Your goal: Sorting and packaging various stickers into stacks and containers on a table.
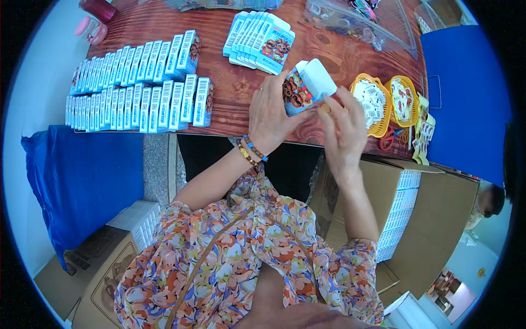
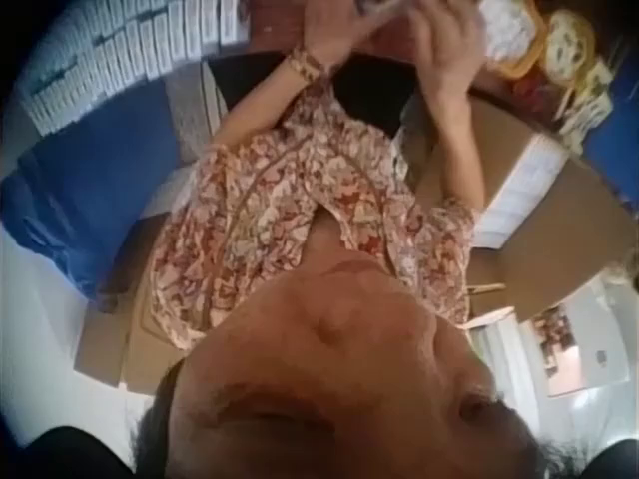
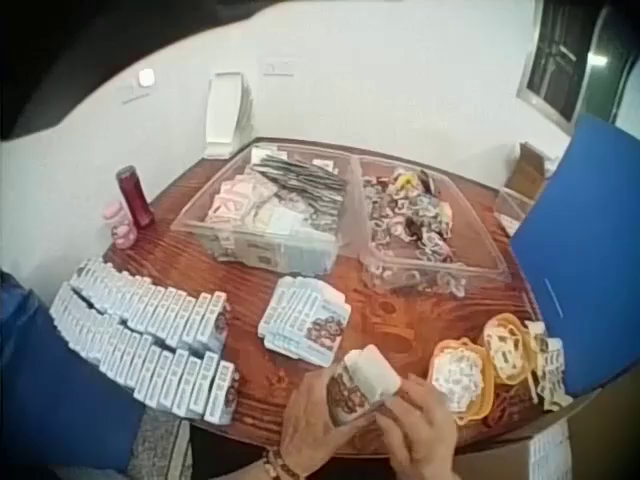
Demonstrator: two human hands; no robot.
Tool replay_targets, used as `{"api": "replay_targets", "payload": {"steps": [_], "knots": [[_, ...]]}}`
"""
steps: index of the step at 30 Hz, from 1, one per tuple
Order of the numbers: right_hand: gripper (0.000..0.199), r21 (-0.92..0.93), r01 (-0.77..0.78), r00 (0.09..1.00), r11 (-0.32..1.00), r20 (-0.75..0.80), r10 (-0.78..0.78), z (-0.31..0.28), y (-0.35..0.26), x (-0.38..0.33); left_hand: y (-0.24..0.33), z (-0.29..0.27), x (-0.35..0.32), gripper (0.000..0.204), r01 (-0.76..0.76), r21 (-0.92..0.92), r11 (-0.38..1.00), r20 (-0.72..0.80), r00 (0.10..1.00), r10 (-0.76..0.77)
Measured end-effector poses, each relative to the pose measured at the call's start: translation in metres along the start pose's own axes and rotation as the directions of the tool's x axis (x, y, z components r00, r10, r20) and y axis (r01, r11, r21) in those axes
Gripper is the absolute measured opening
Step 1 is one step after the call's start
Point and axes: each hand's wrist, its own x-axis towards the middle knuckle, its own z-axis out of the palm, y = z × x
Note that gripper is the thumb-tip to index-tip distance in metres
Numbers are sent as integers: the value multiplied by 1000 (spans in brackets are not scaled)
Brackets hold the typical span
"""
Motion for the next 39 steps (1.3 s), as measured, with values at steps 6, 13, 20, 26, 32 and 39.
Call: {"api": "replay_targets", "payload": {"steps": [6,13,20,26,32,39], "knots": [[34,287,-204,950,936,-174,261,41,-22,1,-3,-10,4,78,47,71,996,38,998,-50],[23,675,-342,932,654,152,330,25,13,-1,4,-23,-8,65,119,-350,929,87,992,-94],[22,787,-338,939,516,245,241,11,18,1,1,-49,-10,49,198,-529,825,242,967,-76],[17,849,-378,924,369,319,212,16,29,-9,-2,-68,-1,46,121,-432,894,362,931,49],[16,739,-286,952,610,294,91,15,24,-3,-5,-70,-5,44,449,-498,742,558,821,-123],[12,838,-403,915,368,381,133,5,14,1,10,-72,-16,44,439,-459,773,508,843,-177]]}}
